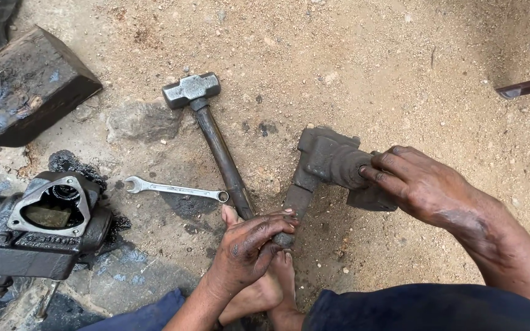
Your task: Inspecting and reassembling a mechanical steering or gear component on the ground.
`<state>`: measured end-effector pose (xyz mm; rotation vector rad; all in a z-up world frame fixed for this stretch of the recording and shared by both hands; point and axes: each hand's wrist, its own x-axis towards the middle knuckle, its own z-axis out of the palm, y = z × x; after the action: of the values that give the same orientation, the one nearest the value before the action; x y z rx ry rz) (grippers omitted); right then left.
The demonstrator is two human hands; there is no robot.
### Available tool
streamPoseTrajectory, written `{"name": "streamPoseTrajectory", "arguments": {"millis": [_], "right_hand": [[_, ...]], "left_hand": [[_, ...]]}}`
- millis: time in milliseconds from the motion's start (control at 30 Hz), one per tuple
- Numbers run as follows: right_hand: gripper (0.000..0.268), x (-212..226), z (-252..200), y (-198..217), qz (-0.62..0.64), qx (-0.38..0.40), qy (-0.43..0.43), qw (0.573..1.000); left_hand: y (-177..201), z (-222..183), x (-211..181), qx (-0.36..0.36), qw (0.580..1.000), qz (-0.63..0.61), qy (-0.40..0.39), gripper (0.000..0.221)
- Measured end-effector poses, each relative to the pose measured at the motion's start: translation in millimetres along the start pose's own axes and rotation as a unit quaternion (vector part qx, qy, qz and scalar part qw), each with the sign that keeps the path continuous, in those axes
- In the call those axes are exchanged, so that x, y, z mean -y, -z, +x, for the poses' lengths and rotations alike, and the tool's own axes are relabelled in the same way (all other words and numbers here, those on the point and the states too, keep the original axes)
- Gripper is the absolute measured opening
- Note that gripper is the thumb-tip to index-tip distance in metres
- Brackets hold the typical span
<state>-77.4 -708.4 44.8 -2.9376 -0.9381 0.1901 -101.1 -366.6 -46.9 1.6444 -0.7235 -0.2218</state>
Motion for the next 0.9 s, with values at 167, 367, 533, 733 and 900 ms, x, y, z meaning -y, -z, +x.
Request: {"name": "streamPoseTrajectory", "arguments": {"millis": [167,367,533,733,900], "right_hand": [[0.061,3,2,8,-0.007,0.039,-0.002,0.999],[0.048,-14,-9,-13,0.016,0.092,-0.081,0.992],[0.055,-3,1,7,-0.029,0.005,0.040,0.999],[0.044,-12,-3,-3,0.033,0.033,-0.033,0.998],[0.057,-3,4,12,-0.014,0.027,0.024,0.999]], "left_hand": [[6,2,-2,-0.005,1.000,0.004,0.029,0.040],[1,1,-2,0.007,1.000,0.014,0.007,0.040],[7,2,-2,0.009,1.000,0.008,0.027,0.043],[3,0,3,0.018,0.999,0.023,0.021,0.041],[8,1,1,0.003,1.000,0.007,0.023,0.044]]}}
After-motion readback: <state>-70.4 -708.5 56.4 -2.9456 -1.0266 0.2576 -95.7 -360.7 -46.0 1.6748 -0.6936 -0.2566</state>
